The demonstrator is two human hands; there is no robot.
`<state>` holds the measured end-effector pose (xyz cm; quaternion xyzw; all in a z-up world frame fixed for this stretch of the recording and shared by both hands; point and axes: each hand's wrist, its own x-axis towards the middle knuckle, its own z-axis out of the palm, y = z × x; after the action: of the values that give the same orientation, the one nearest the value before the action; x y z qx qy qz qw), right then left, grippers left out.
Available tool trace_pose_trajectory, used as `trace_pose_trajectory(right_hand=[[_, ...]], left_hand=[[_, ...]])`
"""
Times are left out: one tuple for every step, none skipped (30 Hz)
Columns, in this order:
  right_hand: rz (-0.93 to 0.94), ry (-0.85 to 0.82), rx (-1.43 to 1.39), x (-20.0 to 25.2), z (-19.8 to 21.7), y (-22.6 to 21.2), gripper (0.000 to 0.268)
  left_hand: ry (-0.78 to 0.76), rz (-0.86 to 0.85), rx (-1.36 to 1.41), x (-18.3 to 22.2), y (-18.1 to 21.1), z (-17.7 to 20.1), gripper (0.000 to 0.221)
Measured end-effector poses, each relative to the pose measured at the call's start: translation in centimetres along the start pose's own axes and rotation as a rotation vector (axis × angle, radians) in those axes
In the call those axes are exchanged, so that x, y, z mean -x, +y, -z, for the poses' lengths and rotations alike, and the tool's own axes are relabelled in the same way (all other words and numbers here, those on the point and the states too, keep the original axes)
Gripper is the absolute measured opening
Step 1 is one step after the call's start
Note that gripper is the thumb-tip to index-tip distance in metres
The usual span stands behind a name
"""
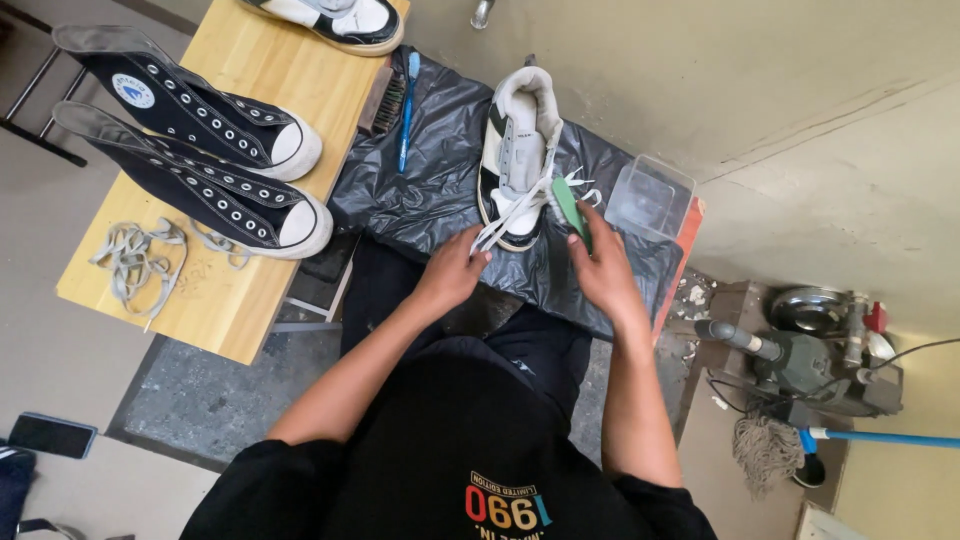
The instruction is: Brushing and cleaning the laces of a white sneaker using a small brush.
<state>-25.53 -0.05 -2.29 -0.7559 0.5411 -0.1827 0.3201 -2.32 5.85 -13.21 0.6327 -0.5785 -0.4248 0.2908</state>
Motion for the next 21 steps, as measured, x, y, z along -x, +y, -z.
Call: trace_pose_trajectory(right_hand=[[0.001,0.003,-0.001,0.6,-1.1,-0.3,0.053],[0.086,0.115,0.068,1.2,-2.3,-0.5,0.051],[0.167,0.227,0.139,1.9,-3.3,-0.8,0.052],[0.164,0.229,0.14,2.4,-4.5,-0.2,0.052],[0.199,0.215,0.217,2.7,-5.7,0.5,0.051],[0.234,0.201,0.293,3.1,-6.9,1.1,0.05],[0.236,0.2,0.292,3.3,-7.2,0.8,0.05],[0.201,0.157,0.314,3.6,-7.6,0.5,0.049],[0.164,0.113,0.333,4.0,-8.0,0.2,0.048],[0.165,0.109,0.329,3.7,-8.5,1.0,0.048],[0.196,0.128,0.41,3.5,-8.9,1.9,0.045],[0.226,0.146,0.491,3.2,-9.4,2.7,0.043],[0.225,0.147,0.491,2.7,-8.9,3.2,0.043],[0.219,0.183,0.496,2.2,-8.5,3.7,0.042],[0.216,0.221,0.501,1.5,-8.1,4.2,0.041],[0.219,0.224,0.502,1.0,-7.8,4.6,0.041],[0.194,0.241,0.501,0.7,-7.7,4.9,0.04],[0.168,0.258,0.5,0.4,-7.5,5.3,0.04],[0.166,0.255,0.5,0.4,-7.6,5.6,0.04],[0.153,0.282,0.503,0.5,-7.8,5.9,0.042],[0.143,0.317,0.508,0.1,-7.7,6.1,0.045]], left_hand=[[0.0,-0.002,-0.002,0.0,-0.5,-0.5,0.052],[-0.013,-0.001,-0.052,-0.1,-0.9,-1.0,0.042],[-0.029,-0.001,-0.099,-0.1,-1.3,-1.7,0.039],[-0.033,-0.004,-0.099,0.0,-1.6,-2.1,0.039],[-0.038,0.011,-0.152,-0.1,-2.0,-2.5,0.036],[-0.044,0.025,-0.206,-0.1,-2.3,-2.9,0.035],[-0.042,0.027,-0.206,0.1,-2.0,-2.7,0.035],[-0.032,0.076,-0.182,0.3,-1.6,-2.6,0.037],[-0.024,0.127,-0.158,0.6,-1.3,-2.5,0.038],[-0.023,0.132,-0.16,0.9,-0.8,-2.0,0.038],[-0.013,0.132,-0.103,1.1,-0.2,-1.5,0.038],[-0.004,0.132,-0.046,1.3,0.3,-1.1,0.038],[-0.004,0.131,-0.046,1.4,0.7,-0.8,0.038],[-0.015,0.131,-0.045,1.5,1.1,-0.4,0.039],[-0.022,0.128,-0.045,1.4,1.4,0.0,0.04],[-0.018,0.124,-0.045,1.5,1.8,0.5,0.04],[-0.019,0.133,-0.001,1.8,2.2,0.9,0.041],[-0.019,0.141,0.043,2.2,2.6,1.3,0.043],[-0.021,0.144,0.043,2.3,2.1,1.0,0.043],[-0.013,0.145,0.045,2.4,1.7,0.8,0.043],[-0.001,0.139,0.045,2.1,1.3,0.7,0.043]])
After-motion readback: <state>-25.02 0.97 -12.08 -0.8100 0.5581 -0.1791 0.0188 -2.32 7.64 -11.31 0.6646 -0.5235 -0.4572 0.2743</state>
